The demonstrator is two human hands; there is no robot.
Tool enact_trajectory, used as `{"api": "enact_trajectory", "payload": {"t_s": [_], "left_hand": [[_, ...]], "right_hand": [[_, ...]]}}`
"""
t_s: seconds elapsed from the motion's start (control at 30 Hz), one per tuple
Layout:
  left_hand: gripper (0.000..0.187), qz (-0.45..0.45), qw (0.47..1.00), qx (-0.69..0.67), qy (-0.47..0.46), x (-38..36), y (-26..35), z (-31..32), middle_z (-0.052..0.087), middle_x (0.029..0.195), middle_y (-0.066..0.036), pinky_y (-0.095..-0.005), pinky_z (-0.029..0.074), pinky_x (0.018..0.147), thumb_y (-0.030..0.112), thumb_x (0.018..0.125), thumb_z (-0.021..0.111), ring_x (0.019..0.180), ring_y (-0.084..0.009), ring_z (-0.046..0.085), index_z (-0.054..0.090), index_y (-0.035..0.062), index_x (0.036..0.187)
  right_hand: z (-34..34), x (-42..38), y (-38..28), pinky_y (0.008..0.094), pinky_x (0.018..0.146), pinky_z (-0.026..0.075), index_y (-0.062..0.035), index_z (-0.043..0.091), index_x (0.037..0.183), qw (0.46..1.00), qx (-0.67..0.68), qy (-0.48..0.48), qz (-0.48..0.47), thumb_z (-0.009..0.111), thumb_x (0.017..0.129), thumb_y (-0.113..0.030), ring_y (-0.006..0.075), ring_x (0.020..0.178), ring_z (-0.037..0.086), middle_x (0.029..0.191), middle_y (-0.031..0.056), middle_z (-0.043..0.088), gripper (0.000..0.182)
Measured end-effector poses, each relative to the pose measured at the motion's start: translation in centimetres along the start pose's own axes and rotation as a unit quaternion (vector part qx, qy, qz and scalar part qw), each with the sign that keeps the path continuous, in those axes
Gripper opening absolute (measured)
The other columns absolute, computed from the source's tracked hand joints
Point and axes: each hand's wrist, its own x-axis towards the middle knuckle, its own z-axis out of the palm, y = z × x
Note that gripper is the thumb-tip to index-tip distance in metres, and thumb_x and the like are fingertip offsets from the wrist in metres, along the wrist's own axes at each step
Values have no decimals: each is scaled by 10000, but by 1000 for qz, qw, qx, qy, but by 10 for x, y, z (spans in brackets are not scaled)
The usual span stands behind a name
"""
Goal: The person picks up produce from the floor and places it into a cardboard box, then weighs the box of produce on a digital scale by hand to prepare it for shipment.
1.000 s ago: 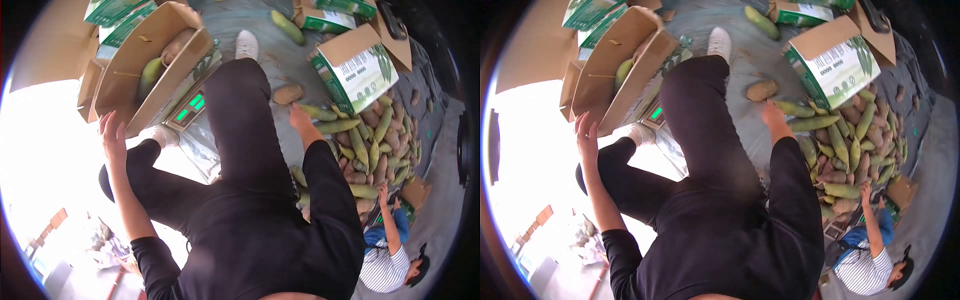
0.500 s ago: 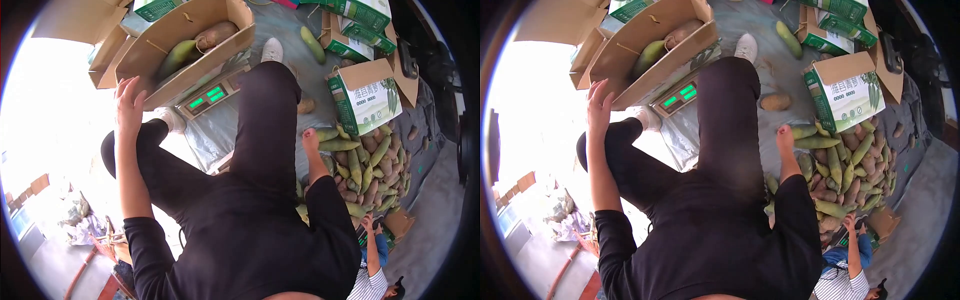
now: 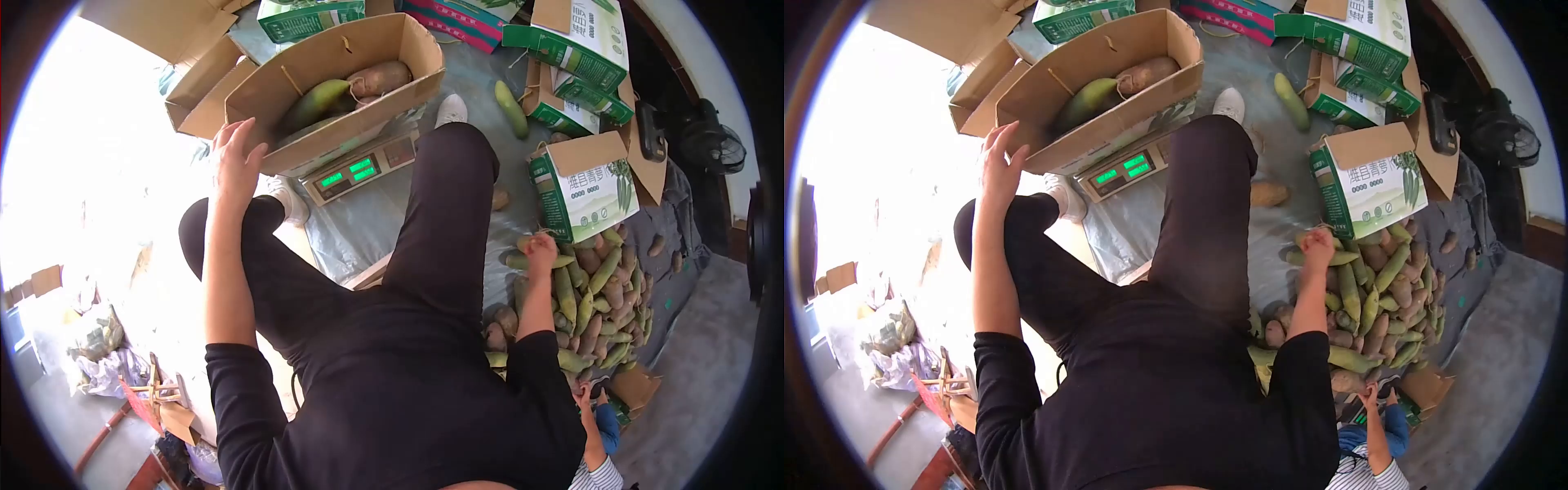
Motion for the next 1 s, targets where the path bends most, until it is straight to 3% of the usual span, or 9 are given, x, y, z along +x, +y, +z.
{"api": "enact_trajectory", "payload": {"t_s": [0.17, 0.37, 0.57, 0.73, 0.77, 0.8, 0.9, 1.0], "left_hand": [[467, -15, 1000, -1, -9, -2, -5, 1, 537, 1180, -141, -390, 369, 982, 114, 731, 682, 1155, -321, 453, 564, 59, 1179], [504, -12, 999, 7, -33, -4, -13, 4, 494, 1228, -135, -367, 390, 955, 124, 755, 673, 1147, -300, 460, 525, 84, 1234], [509, -10, 1000, -17, -12, -7, -10, 1, 539, 1167, -156, -396, 379, 967, 118, 716, 693, 1127, -328, 470, 547, 55, 1199], [512, -16, 1000, -12, -10, -7, -8, -3, 538, 1168, -161, -397, 384, 963, 120, 721, 693, 1132, -328, 469, 541, 49, 1204], [513, -19, 1000, -14, -11, -7, -8, -4, 537, 1170, -163, -396, 382, 965, 122, 722, 693, 1135, -330, 468, 539, 48, 1206], [513, -22, 1000, -14, -13, -7, -8, -5, 536, 1172, -164, -395, 380, 967, 123, 724, 693, 1137, -331, 466, 538, 47, 1207], [515, -11, 1000, -10, -2, -7, -10, -3, 536, 1171, -167, -395, 380, 965, 120, 723, 693, 1136, -334, 465, 536, 47, 1209], [519, -18, 999, -25, -7, -6, -9, -5, 536, 1169, -167, -398, 377, 966, 121, 723, 692, 1134, -336, 466, 533, 47, 1212]], "right_hand": [[8, -22, -107, 254, 571, 450, -16, 539, 984, 995, 75, 31, -59, 529, 820, 75, 131, 663, 532, 853, 65, 573, 188], [95, -84, -253, 249, 698, 453, 0, 565, 958, 938, 10, -172, -299, 565, 842, -15, 116, 723, 538, 865, 44, 577, 117], [190, -139, -366, 242, 733, 453, -15, 584, 964, 861, -14, -285, -422, 558, 847, -33, 99, 778, 575, 897, 48, 617, 121], [268, -148, -402, 237, 732, 456, -22, 577, 1013, 791, 64, -430, -429, 560, 874, -77, 116, 816, 594, 941, 40, 613, 151], [285, -157, -400, 232, 625, 500, -61, 568, 967, 831, 103, -433, -335, 535, 878, -31, 121, 731, 615, 855, 39, 615, 100], [313, -157, -391, 205, 625, 501, -62, 562, 942, 846, 105, -450, -266, 533, 878, -34, 119, 728, 619, 850, 31, 614, 76], [338, -113, -351, 236, 730, 467, -36, 581, 1027, 848, 21, -441, -292, 559, 877, -100, 103, 845, 598, 965, 28, 621, 165], [327, -96, -328, 228, 706, 458, -58, 591, 1036, 872, -89, -387, -286, 567, 873, -128, 89, 857, 591, 980, 13, 623, 179]]}}
